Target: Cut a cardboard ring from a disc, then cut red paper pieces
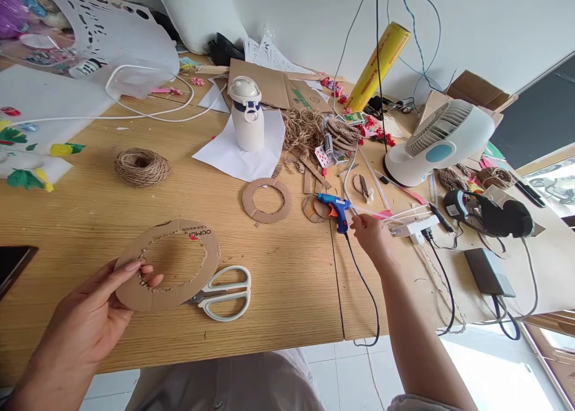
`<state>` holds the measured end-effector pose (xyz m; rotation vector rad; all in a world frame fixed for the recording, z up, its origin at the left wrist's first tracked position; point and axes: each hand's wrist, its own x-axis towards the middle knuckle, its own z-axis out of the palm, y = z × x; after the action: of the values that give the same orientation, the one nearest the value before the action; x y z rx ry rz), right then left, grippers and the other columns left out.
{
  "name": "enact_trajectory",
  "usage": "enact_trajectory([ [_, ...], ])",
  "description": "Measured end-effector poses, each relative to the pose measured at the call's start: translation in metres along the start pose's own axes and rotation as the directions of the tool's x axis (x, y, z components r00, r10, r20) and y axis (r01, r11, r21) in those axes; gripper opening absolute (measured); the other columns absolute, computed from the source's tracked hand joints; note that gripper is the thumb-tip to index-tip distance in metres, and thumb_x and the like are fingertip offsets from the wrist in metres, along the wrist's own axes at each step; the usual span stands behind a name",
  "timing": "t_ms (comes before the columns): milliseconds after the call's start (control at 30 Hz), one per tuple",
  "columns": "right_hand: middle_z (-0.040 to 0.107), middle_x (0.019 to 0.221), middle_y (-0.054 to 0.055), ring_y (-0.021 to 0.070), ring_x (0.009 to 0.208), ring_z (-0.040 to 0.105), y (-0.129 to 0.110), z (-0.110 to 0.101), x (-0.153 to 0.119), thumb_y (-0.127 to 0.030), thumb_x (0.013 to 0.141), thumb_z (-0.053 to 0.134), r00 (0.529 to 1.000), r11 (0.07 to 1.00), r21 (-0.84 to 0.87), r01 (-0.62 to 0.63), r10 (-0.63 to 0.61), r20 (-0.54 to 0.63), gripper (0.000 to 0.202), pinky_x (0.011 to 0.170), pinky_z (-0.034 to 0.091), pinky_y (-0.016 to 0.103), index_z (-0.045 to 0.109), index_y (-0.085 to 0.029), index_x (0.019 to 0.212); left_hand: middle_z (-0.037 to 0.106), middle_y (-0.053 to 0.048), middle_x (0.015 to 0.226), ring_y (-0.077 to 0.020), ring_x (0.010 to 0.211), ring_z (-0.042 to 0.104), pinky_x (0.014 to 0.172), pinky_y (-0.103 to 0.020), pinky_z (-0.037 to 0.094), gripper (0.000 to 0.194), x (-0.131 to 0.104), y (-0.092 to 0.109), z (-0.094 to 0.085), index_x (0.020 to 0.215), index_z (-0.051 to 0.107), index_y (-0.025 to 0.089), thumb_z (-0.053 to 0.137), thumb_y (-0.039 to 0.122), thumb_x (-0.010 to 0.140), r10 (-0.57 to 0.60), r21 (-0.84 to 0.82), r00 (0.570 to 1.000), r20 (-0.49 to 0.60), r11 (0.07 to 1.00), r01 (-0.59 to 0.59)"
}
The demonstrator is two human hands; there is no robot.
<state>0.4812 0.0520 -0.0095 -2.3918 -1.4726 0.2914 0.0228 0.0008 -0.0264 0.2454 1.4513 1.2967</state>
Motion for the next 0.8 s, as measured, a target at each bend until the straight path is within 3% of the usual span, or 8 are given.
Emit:
enact_trajectory([
  [200, 0.062, 0.053, 0.002, 0.012, 0.046, 0.05, 0.002, 0.015, 0.006, -0.039, 0.08, 0.058, 0.974, 0.956, 0.238, -0.171, 0.128, 0.185, 0.033, 0.042, 0.033, 0.022, 0.075, -0.013, 0.092, 0.072, 0.004, 0.07, -0.0132, 0.059, 0.068, 0.058, -0.019, 0.062, 0.031, -0.002, 0.001, -0.003, 0.075, 0.073, 0.018, 0.089, 0.019, 0.049, -0.015, -0.023, 1.0, -0.01, 1.0, 0.015],
  [433, 0.069, 0.073, 0.007, 0.0109, 0.052, 0.058, 0.004, 0.013, 0.009, -0.041, 0.074, 0.068, 0.952, 0.894, 0.37, -0.254, 0.163, 0.259, 0.028, 0.038, 0.032, 0.019, 0.072, -0.014, 0.08, 0.072, 0.004, 0.071, -0.0135, 0.059, 0.069, 0.059, -0.02, 0.062, 0.032, 0.001, -0.001, -0.005, 0.077, 0.073, 0.017, 0.088, 0.018, 0.048, -0.026, -0.037, 1.0, -0.017, 0.999, 0.025],
  [600, 0.071, 0.072, 0.007, 0.0114, 0.051, 0.059, 0.004, 0.012, 0.007, -0.041, 0.073, 0.067, 0.965, 0.916, 0.336, -0.217, 0.148, 0.217, 0.026, 0.039, 0.034, 0.02, 0.074, -0.016, 0.075, 0.073, 0.003, 0.072, -0.0142, 0.06, 0.069, 0.057, -0.02, 0.062, 0.034, 0.0, -0.004, -0.002, 0.078, 0.072, 0.015, 0.089, 0.018, 0.048, -0.023, -0.051, 1.0, -0.006, 0.998, 0.023],
  [700, 0.071, 0.07, 0.006, 0.0129, 0.051, 0.057, 0.003, 0.007, 0.003, -0.039, 0.074, 0.065, 0.986, 0.948, 0.28, -0.149, 0.12, 0.119, 0.024, 0.045, 0.038, 0.023, 0.073, -0.017, 0.073, 0.072, 0.003, 0.072, -0.0129, 0.061, 0.068, 0.06, -0.02, 0.062, 0.031, -0.002, -0.004, 0.0, 0.08, 0.072, 0.015, 0.089, 0.02, 0.055, -0.008, -0.06, 0.999, 0.048, 0.998, 0.011],
  [800, 0.073, 0.078, 0.006, 0.0152, 0.058, 0.06, -0.008, 0.004, -0.007, -0.04, 0.077, 0.062, 0.998, 0.966, 0.253, -0.06, 0.06, 0.007, 0.026, 0.055, 0.044, 0.027, 0.074, -0.018, 0.084, 0.071, 0.003, 0.072, -0.0112, 0.061, 0.067, 0.064, -0.022, 0.063, 0.028, -0.003, -0.005, 0.003, 0.08, 0.073, 0.016, 0.089, 0.022, 0.058, 0.018, -0.062, 0.996, 0.088, 0.998, -0.012],
])
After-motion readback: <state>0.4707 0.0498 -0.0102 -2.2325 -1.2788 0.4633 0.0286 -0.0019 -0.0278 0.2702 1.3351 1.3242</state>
